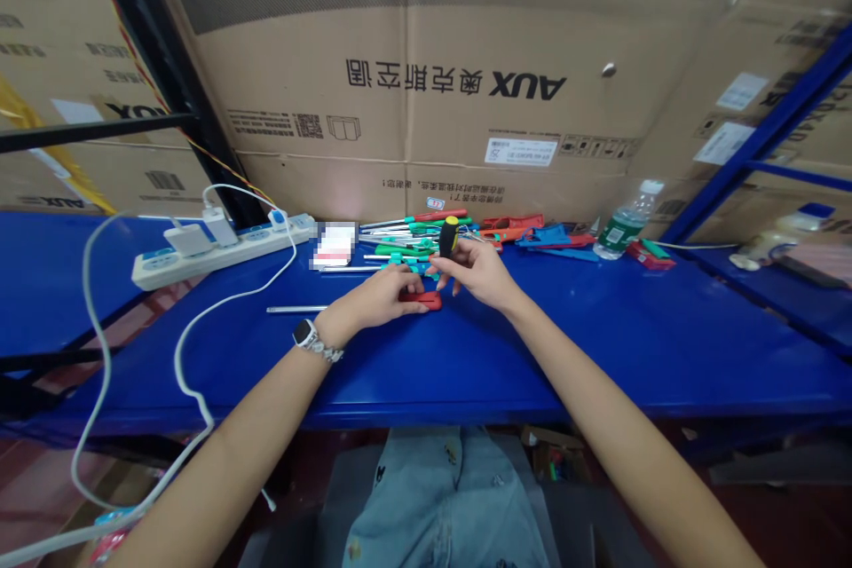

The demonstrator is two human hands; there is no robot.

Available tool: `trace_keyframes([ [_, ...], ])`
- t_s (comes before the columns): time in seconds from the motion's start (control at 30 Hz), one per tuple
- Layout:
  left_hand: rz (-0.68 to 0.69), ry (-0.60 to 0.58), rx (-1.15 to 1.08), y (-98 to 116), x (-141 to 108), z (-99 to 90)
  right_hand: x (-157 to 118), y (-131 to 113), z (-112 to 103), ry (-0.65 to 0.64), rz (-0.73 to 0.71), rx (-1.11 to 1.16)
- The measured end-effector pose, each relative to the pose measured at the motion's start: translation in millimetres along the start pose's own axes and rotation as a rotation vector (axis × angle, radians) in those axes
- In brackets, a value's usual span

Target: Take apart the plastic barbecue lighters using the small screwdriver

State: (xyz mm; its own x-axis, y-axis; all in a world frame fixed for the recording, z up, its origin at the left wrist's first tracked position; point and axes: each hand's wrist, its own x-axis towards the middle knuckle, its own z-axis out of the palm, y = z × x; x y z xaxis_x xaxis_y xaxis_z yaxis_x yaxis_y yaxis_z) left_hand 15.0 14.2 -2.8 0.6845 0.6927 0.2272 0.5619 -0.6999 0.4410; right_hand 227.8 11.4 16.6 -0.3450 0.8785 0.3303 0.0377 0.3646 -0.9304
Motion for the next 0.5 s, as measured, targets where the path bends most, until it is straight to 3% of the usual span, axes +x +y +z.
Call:
trace_keyframes([
  [0.1,-0.012,0.027,0.014,-3.0,-1.0,0.2,0.3,1.1,-1.9,-0.022,-0.006,0.003],
  [0.17,-0.017,0.109,-0.008,0.7,0.4,-5.2,0.6,1.8,-3.0,-0.025,-0.006,0.01],
  [0.27,0.012,0.298,-0.123,17.6,10.7,-23.0,1.2,1.7,-4.9,-0.055,0.003,0.01],
  [0.33,0.01,0.362,-0.232,32.6,23.7,-37.3,1.2,0.9,-6.2,-0.086,0.002,0.0],
  [0.5,0.117,0.189,-0.449,49.8,57.3,-54.1,0.0,-0.6,-7.8,-0.1,-0.027,-0.042],
])
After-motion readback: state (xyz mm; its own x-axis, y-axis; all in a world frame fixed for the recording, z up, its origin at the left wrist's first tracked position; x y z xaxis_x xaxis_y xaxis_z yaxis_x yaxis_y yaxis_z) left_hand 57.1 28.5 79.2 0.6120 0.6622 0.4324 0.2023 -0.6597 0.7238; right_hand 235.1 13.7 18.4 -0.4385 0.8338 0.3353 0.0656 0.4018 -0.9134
